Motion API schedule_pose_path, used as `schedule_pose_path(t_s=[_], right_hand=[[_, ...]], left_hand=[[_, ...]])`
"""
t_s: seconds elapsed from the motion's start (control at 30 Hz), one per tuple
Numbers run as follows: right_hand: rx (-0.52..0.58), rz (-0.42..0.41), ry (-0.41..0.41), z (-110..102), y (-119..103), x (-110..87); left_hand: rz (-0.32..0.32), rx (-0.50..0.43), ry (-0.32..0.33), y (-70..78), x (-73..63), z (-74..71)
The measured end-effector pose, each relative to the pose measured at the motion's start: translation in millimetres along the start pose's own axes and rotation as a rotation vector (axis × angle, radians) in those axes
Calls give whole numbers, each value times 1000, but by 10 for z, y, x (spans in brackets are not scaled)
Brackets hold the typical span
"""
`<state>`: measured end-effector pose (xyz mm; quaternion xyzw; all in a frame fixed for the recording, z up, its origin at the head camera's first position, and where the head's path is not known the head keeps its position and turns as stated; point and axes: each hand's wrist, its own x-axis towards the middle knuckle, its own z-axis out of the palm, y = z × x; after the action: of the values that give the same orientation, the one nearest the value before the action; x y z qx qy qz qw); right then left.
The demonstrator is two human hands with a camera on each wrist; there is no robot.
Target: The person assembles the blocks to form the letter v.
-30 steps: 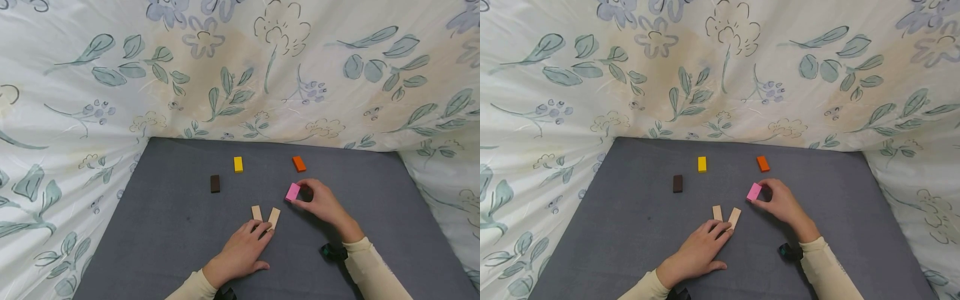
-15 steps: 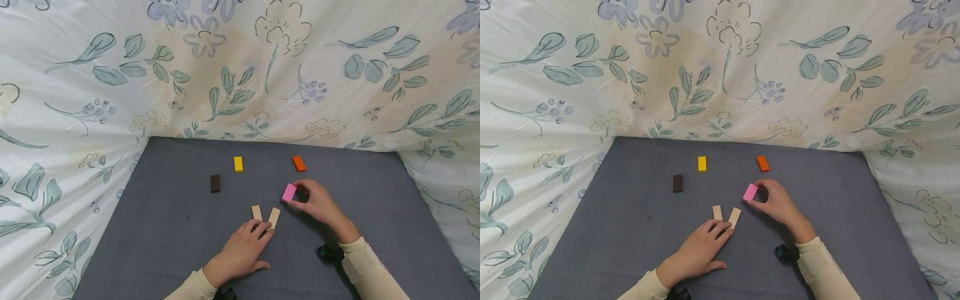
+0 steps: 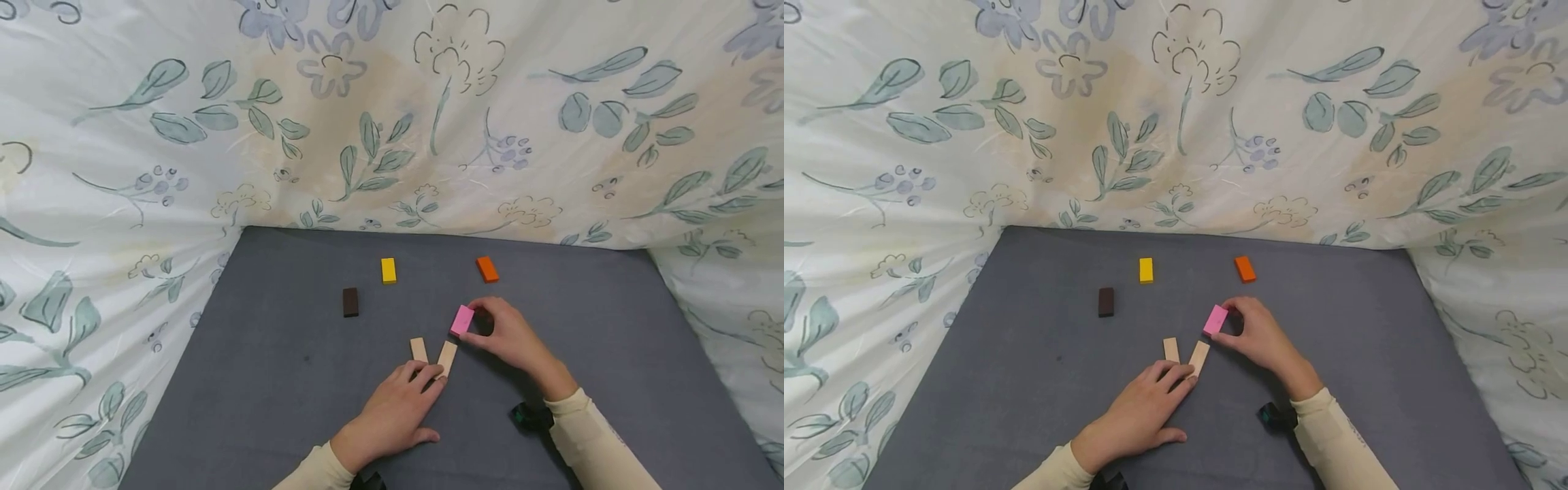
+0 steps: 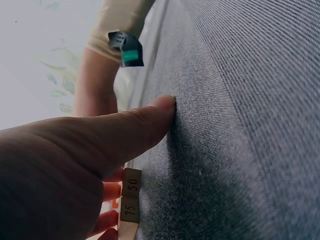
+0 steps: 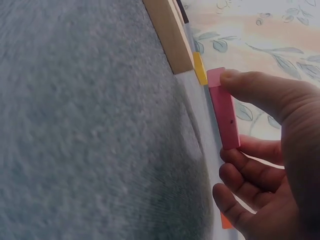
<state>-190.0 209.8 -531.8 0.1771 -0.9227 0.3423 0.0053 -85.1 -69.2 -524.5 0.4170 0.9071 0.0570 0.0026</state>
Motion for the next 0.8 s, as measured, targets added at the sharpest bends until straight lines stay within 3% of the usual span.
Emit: schedule_pose_path(t_s=[0.8], right_hand=[[-31,-31,-41,109,-59,-19]], left_hand=[[8,6,21,-14,9,48]])
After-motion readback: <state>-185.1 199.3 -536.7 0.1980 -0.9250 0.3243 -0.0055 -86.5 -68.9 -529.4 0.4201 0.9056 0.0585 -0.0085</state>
